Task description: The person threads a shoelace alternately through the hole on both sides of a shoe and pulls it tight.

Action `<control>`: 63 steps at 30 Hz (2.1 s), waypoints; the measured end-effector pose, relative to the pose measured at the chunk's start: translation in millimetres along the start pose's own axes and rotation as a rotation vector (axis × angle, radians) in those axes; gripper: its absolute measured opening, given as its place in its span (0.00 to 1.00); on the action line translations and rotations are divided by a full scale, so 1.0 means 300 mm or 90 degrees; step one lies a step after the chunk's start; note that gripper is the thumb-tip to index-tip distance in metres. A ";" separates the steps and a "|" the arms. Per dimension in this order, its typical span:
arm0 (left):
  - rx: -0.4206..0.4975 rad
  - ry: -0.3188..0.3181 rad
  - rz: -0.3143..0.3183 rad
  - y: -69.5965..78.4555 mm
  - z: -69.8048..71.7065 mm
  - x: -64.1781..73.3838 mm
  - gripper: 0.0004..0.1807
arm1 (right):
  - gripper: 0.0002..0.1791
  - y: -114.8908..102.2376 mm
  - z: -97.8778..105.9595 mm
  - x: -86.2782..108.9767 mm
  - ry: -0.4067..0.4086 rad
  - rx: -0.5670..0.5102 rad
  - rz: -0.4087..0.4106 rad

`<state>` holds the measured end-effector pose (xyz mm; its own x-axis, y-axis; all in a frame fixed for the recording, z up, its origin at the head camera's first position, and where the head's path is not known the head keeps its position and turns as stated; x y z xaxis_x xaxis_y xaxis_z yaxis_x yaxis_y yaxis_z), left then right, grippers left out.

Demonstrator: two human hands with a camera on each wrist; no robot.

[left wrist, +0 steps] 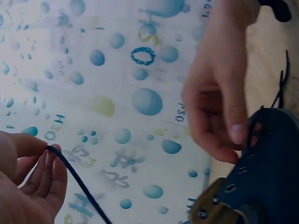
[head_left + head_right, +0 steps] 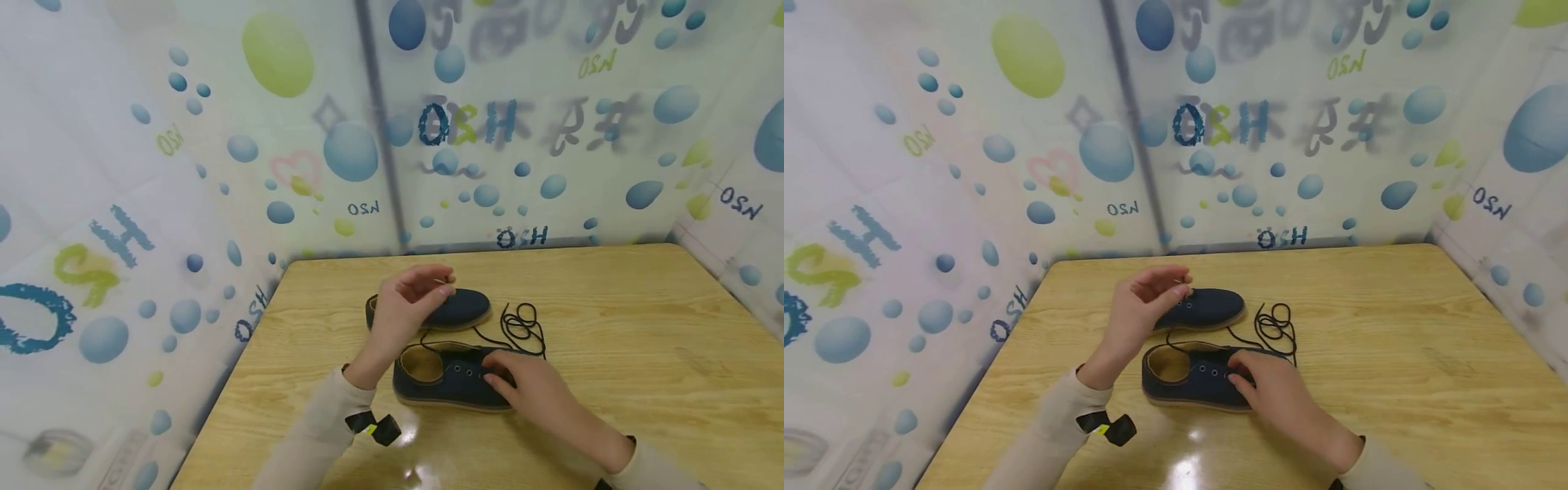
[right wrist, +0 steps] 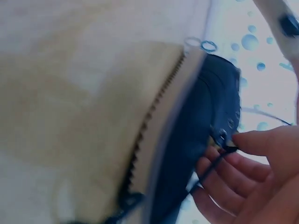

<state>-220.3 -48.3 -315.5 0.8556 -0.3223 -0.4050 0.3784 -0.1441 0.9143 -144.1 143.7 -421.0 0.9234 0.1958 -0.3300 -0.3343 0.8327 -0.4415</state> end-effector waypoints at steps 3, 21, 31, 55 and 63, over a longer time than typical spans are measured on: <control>-0.082 -0.082 0.033 -0.064 -0.029 0.034 0.12 | 0.09 0.015 0.032 -0.024 -0.046 -0.043 0.009; -0.612 -0.254 -0.007 -0.214 -0.118 0.148 0.06 | 0.05 0.058 0.015 -0.161 -0.078 -0.050 0.026; -0.682 -0.238 -0.059 -0.243 -0.156 0.143 0.05 | 0.06 0.081 -0.001 -0.183 -0.126 -0.134 -0.032; -0.798 -0.205 -0.147 -0.264 -0.181 0.173 0.14 | 0.11 0.105 -0.019 -0.191 -0.120 -0.186 -0.042; -0.799 -0.152 -0.152 -0.258 -0.180 0.174 0.12 | 0.09 0.130 -0.028 -0.215 -0.184 -0.287 -0.050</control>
<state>-186.0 -3.5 -407.5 0.6870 -0.5871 -0.4282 0.6933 0.7061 0.1440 -218.2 159.3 -423.9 0.9420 0.3290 -0.0664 -0.2508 0.5585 -0.7907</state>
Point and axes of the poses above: each hand's wrist, its own x-axis away from the middle knuckle, its own z-axis out of the back of the hand, y = z × x, the point moved 3 cm from there along -x, towards the middle knuckle, and after that the axes turned 4 degrees about y, right-handed, at the moved point
